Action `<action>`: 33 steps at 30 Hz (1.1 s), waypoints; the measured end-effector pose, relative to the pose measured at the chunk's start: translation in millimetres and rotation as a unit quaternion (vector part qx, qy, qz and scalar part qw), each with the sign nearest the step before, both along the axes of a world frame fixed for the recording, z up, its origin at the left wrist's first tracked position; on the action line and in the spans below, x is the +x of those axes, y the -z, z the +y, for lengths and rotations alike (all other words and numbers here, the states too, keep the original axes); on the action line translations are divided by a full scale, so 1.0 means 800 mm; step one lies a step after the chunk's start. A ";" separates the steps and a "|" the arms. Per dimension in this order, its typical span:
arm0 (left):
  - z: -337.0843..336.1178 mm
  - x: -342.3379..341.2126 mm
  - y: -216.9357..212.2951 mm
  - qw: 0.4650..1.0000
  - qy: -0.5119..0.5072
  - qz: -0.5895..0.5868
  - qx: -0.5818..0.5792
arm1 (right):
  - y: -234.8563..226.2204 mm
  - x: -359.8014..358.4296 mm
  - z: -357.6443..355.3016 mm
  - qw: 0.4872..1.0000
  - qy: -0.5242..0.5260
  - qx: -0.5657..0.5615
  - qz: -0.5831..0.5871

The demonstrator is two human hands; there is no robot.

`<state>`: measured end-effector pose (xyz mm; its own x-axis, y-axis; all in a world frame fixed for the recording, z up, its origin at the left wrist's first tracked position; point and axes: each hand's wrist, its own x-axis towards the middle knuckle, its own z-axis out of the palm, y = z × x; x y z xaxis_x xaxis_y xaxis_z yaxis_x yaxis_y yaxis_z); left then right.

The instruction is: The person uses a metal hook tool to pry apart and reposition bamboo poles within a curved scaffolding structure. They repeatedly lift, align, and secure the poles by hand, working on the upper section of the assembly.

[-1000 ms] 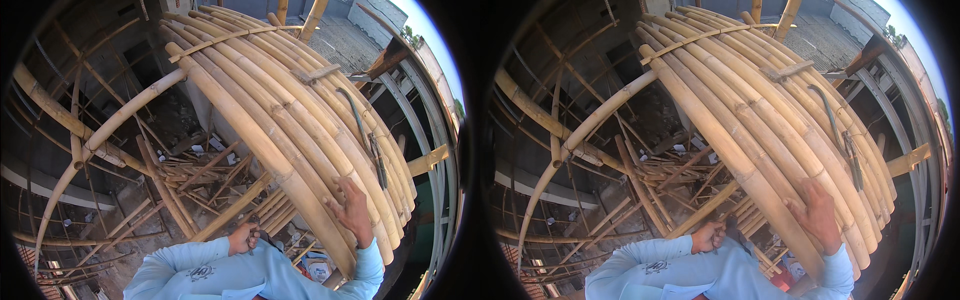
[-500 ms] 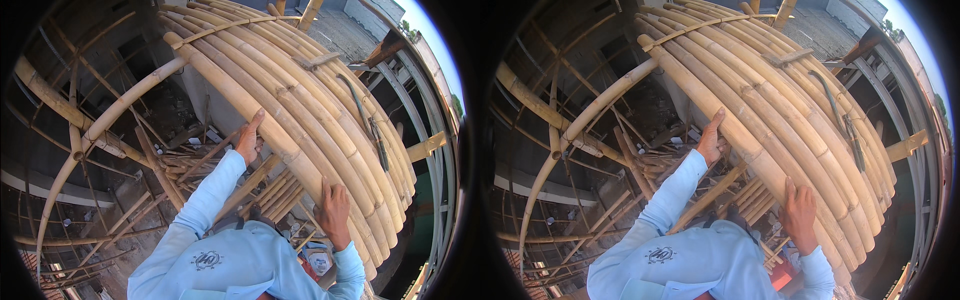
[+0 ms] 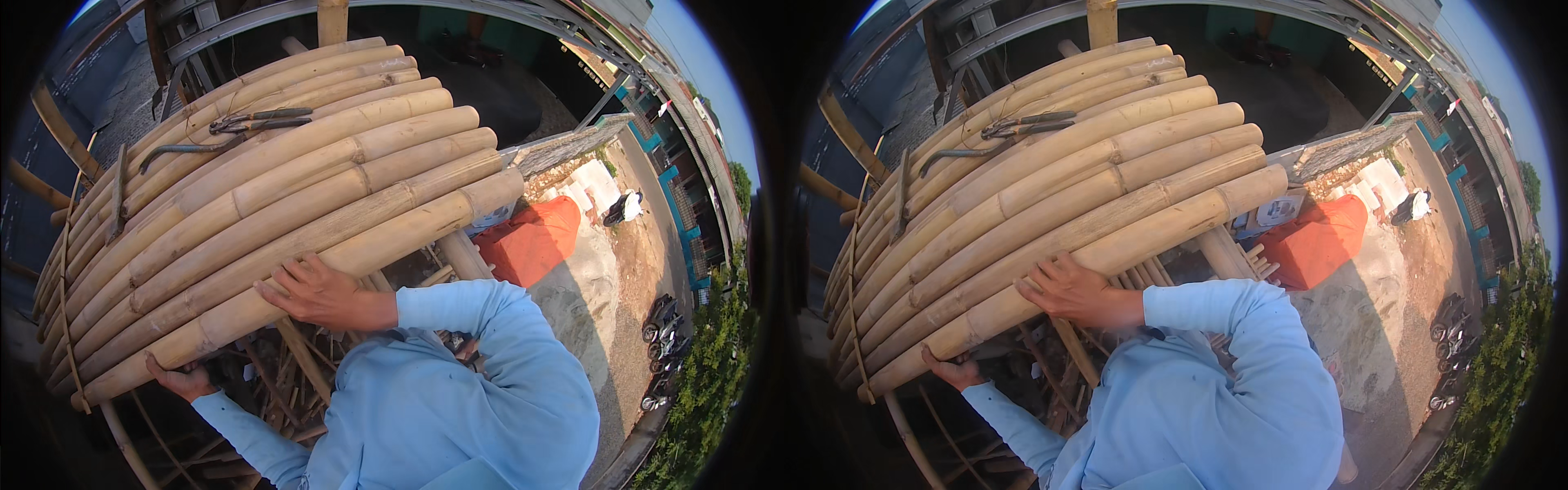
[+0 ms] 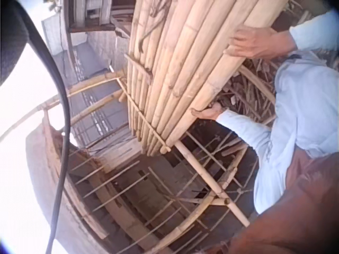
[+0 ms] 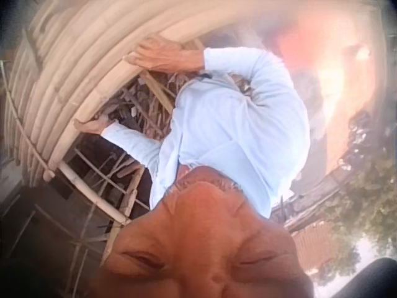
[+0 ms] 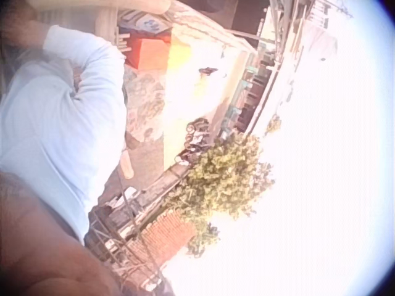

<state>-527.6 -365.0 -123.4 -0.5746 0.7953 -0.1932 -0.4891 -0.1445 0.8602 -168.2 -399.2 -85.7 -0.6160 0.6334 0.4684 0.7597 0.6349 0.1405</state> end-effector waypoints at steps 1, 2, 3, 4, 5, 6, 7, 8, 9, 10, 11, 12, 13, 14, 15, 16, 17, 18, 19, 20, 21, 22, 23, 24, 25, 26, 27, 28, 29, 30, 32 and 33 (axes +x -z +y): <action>-0.004 0.009 -0.012 1.000 -0.024 -0.001 0.005 | 0.001 -0.002 -0.002 1.000 0.002 0.003 -0.005; -0.005 0.010 -0.013 0.999 -0.043 0.000 0.008 | 0.001 -0.005 -0.003 1.000 0.002 0.006 -0.011; -0.005 0.009 -0.012 0.998 -0.062 0.001 0.011 | 0.001 -0.009 -0.002 1.000 0.001 0.009 -0.016; -0.002 0.012 -0.010 0.997 -0.076 -0.002 0.013 | 0.003 -0.010 -0.004 1.000 0.001 0.014 -0.014; -0.006 0.014 -0.009 0.997 -0.066 -0.020 0.022 | 0.006 -0.011 -0.009 1.000 0.003 0.020 -0.012; -0.015 0.016 -0.009 0.997 -0.053 -0.037 0.030 | 0.007 -0.008 -0.012 1.000 0.009 0.025 -0.010; -0.020 0.021 -0.006 0.997 -0.036 -0.056 0.034 | 0.004 -0.002 -0.014 1.000 0.005 0.026 -0.016; -0.015 0.036 -0.009 0.999 -0.049 -0.022 -0.007 | -0.004 0.007 -0.019 0.999 0.014 0.026 -0.026; -0.017 0.055 -0.014 0.998 -0.068 -0.002 -0.014 | -0.006 0.018 -0.023 0.999 0.027 0.024 -0.036; -0.016 0.009 0.017 0.999 -0.036 -0.017 0.002 | -0.002 0.011 -0.022 0.999 0.015 0.019 -0.022; -0.032 0.016 -0.003 0.995 -0.075 -0.062 0.009 | 0.007 -0.012 -0.011 1.000 -0.005 0.017 -0.007; -0.043 0.030 -0.025 0.993 -0.070 -0.099 -0.006 | 0.004 -0.018 -0.007 1.000 -0.025 0.015 0.002; -0.042 0.055 -0.028 0.991 -0.100 -0.090 -0.009 | 0.007 -0.016 -0.006 1.000 -0.024 -0.010 0.008; -0.017 -0.027 0.035 0.997 -0.080 0.007 0.020 | -0.009 -0.006 -0.005 0.992 -0.072 -0.085 0.063; -0.017 -0.042 0.047 0.998 -0.058 -0.017 0.011 | -0.020 0.004 0.001 0.977 -0.100 -0.155 0.110; -0.028 -0.012 0.022 0.996 -0.063 -0.049 -0.031 | -0.028 0.011 0.010 0.950 -0.140 -0.230 0.158; -0.041 0.047 -0.026 0.991 -0.083 -0.101 -0.039 | -0.039 0.012 0.023 0.951 -0.134 -0.212 0.184; -0.043 0.027 -0.021 0.991 -0.072 -0.108 -0.022 | -0.059 0.030 0.033 0.947 -0.140 -0.191 0.215; -0.041 0.010 -0.003 0.991 -0.051 -0.122 -0.010 | -0.071 0.052 0.049 0.950 -0.121 -0.175 0.229; -0.033 0.003 0.011 0.991 -0.034 -0.119 0.055 | -0.087 0.078 0.068 0.959 -0.076 -0.159 0.224; -0.034 -0.006 0.022 0.991 -0.040 -0.111 0.063 | -0.097 0.090 0.095 0.963 -0.036 -0.160 0.215; -0.025 0.002 0.021 0.992 -0.040 -0.100 0.071 | -0.104 0.107 0.125 0.965 0.003 -0.157 0.212; -0.024 0.005 0.019 0.991 -0.051 -0.089 0.081 | -0.117 0.108 0.162 0.960 0.052 -0.211 0.178; -0.020 0.029 0.001 0.986 -0.120 -0.103 0.057 | -0.124 0.103 0.196 0.964 0.061 -0.190 0.174; -0.027 0.041 -0.012 0.985 -0.114 -0.117 0.050 | -0.133 0.078 0.230 0.960 0.043 -0.204 0.185; -0.045 0.018 0.009 0.985 -0.032 -0.145 0.089 | -0.137 0.053 0.262 0.954 0.026 -0.222 0.198; -0.066 0.013 0.034 0.977 -0.057 -0.199 0.059 | -0.140 0.028 0.291 0.947 0.012 -0.241 0.212; -0.071 0.034 0.034 0.963 -0.072 -0.258 0.029 | -0.137 0.004 0.321 0.951 -0.002 -0.229 0.210; -0.085 0.040 0.061 0.951 -0.081 -0.291 -0.065 | -0.133 -0.028 0.352 0.952 -0.023 -0.217 0.213; -0.100 0.050 0.091 0.929 -0.089 -0.325 -0.155 | -0.130 -0.059 0.381 0.953 -0.045 -0.204 0.217; -0.131 0.104 0.112 0.887 0.009 -0.376 -0.270 | -0.120 -0.118 0.437 0.958 -0.052 -0.207 0.189; -0.139 0.131 0.122 0.874 0.051 -0.390 -0.284 | -0.116 -0.135 0.459 0.962 -0.043 -0.202 0.177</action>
